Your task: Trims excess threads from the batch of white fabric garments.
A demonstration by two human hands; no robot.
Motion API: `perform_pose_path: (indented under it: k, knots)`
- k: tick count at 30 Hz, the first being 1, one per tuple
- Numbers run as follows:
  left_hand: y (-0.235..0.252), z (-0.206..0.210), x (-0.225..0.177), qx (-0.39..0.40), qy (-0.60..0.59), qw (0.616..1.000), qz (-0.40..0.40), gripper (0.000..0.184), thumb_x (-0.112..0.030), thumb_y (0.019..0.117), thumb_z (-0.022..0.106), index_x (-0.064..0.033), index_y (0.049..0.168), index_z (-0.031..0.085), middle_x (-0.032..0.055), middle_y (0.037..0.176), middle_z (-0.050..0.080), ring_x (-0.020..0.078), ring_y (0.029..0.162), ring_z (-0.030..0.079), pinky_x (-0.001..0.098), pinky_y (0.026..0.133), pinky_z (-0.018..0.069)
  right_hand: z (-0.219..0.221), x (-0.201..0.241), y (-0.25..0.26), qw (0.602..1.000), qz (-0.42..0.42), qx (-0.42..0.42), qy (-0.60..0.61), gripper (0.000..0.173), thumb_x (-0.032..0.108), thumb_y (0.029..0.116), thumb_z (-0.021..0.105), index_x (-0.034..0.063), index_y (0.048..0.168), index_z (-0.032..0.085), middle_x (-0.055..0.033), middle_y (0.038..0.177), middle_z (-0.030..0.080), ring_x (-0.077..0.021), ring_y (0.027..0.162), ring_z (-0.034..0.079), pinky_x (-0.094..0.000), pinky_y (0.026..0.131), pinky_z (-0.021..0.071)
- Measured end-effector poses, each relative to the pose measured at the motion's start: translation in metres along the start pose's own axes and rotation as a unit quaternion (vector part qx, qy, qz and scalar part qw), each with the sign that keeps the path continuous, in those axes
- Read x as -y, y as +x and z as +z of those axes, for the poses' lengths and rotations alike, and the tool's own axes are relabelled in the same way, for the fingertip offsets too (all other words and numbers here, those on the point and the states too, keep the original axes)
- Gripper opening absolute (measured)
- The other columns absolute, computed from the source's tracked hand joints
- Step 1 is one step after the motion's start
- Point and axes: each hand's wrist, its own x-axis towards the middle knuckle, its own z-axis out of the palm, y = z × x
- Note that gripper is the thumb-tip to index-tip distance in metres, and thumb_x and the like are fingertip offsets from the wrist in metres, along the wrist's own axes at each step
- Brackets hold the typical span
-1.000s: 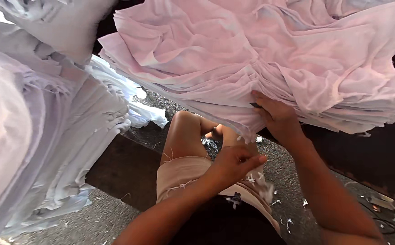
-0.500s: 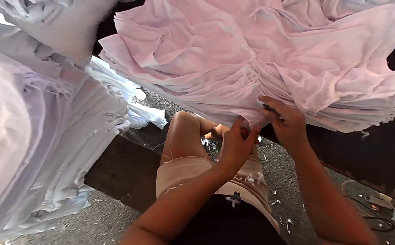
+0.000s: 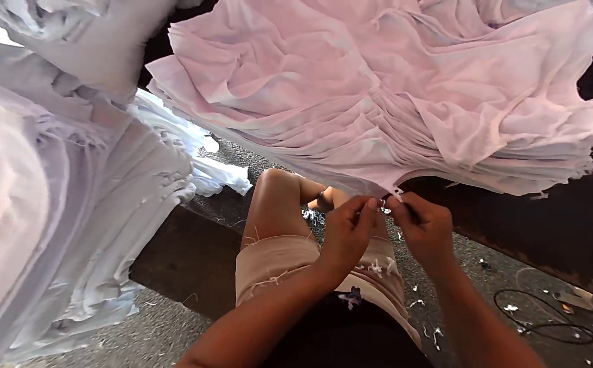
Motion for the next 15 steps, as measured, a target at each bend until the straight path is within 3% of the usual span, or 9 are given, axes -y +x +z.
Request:
perform_pose_path:
  k: [3,5,9,12,15]
  knots:
    - [0.010,0.002,-0.012,0.058,-0.059,0.992,-0.096,0.025,-0.017,0.1068,0.051,-0.0014,0.100,0.070,-0.0084,0.070,0.059,-0.0036,0.054,0.049,0.0142,0.054,0.0440,-0.003,0.004,-0.010,0.980,-0.128,-0.016,-0.148,0.020,0.009,0.0952,0.059,-0.0034,0.083,0.069,-0.0134,0.069,0.066,-0.0172,0.060,0.062,-0.0255,0.057,0.0514]
    - [0.016,0.005,-0.016,0.062,-0.103,0.982,-0.147,0.020,-0.013,0.1043,0.056,-0.0012,0.097,0.070,-0.0070,0.066,0.058,-0.0018,0.053,0.048,0.0152,0.054,0.0436,-0.006,0.003,-0.015,0.970,-0.157,-0.007,-0.185,0.019,0.008,0.0958,0.057,-0.0016,0.084,0.069,-0.0138,0.070,0.067,-0.0224,0.061,0.065,-0.0313,0.056,0.0526]
    - [0.010,0.005,-0.015,0.045,-0.113,0.979,-0.163,0.017,-0.008,0.1016,0.059,-0.0031,0.091,0.070,-0.0075,0.068,0.058,-0.0019,0.055,0.048,0.0154,0.055,0.0429,-0.026,-0.004,-0.018,0.981,-0.071,0.009,-0.183,0.025,0.017,0.1001,0.060,-0.0038,0.095,0.072,-0.0149,0.079,0.070,-0.0198,0.067,0.067,-0.0288,0.063,0.0556]
    - [-0.001,0.003,-0.014,0.043,-0.090,0.985,-0.138,0.016,-0.007,0.1002,0.059,-0.0042,0.091,0.072,-0.0083,0.073,0.062,-0.0037,0.059,0.052,0.0138,0.057,0.0451,-0.036,-0.013,-0.015,0.980,0.025,0.057,-0.190,0.049,0.037,0.1003,0.061,-0.0101,0.113,0.066,-0.0239,0.096,0.069,-0.0323,0.080,0.068,-0.0445,0.073,0.0574]
    - [-0.007,0.005,-0.012,0.037,-0.076,0.991,-0.100,0.014,-0.006,0.0980,0.061,-0.0028,0.090,0.072,-0.0078,0.077,0.062,-0.0047,0.063,0.052,0.0128,0.059,0.0446,-0.025,-0.023,-0.015,0.976,-0.032,0.057,-0.209,0.034,0.022,0.1007,0.060,-0.0091,0.110,0.069,-0.0249,0.097,0.071,-0.0384,0.086,0.072,-0.0492,0.078,0.0592]
